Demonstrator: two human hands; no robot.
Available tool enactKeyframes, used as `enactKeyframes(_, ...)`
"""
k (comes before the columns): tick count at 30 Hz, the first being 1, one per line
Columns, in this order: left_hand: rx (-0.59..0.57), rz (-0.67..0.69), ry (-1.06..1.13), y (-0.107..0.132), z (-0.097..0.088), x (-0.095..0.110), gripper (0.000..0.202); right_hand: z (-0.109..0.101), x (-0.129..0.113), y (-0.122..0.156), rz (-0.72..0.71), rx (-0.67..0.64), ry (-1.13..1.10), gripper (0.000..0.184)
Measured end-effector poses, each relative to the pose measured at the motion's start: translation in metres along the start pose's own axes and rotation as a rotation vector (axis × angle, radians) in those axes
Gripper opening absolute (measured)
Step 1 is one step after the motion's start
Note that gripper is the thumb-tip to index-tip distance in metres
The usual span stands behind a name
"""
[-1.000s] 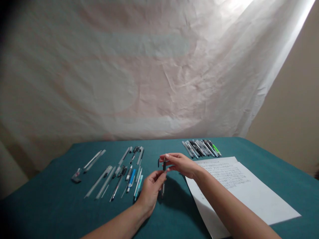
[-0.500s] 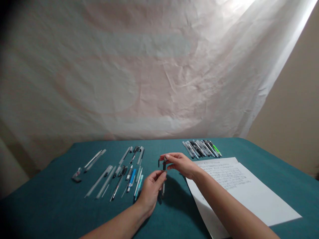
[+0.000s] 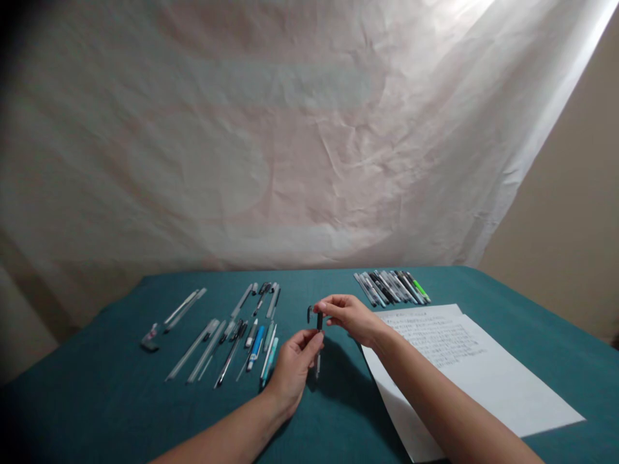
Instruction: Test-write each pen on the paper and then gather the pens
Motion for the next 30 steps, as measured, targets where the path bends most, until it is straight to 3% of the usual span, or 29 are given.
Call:
enactKeyframes(8, 0.017, 0.002, 0.0, 0.0, 0.0, 0.002, 0.037, 0.005, 0.0, 0.002, 0.009, -0.059, -0.078, 0.033)
enactKeyframes(16, -0.011, -0.003, -0.027, 0.0, -0.001, -0.002, 0.032, 0.0, 0.006, -0.001, -0.043, 0.026, 0.132, 0.031)
enactKeyframes(20, 0.008, -0.017, 0.002, -0.004, -0.002, -0.004, 0.031, 0.0, 0.0, -0.002, -0.18, 0.073, 0.409, 0.032)
enactKeyframes(23, 0.051, -0.033, 0.062, -0.008, -0.004, -0.007, 0.032, 0.001, -0.017, 0.004, -0.422, 0.122, 0.864, 0.033)
enactKeyframes(26, 0.053, -0.019, 0.094, -0.012, -0.005, -0.009, 0.032, 0.02, -0.022, 0.012, -0.644, -0.167, 1.295, 0.037)
enactKeyframes(28, 0.022, -0.014, 0.113, -0.013, -0.004, -0.009, 0.032, 0.029, -0.018, 0.016, -0.712, -0.37, 1.435, 0.031)
enactKeyframes(30, -0.004, -0.026, 0.144, -0.013, -0.003, -0.009, 0.033, 0.032, -0.016, 0.018, -0.732, -0.438, 1.5, 0.026)
Point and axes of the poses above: each hand's wrist, its own y-axis away from the middle knuckle, its own z-axis out of the palm, x = y × z, the point moved 5 cm from there along -y, towards the middle knuckle, and after that the axes turned 11 degrees about -z, right-handed, at the moved point
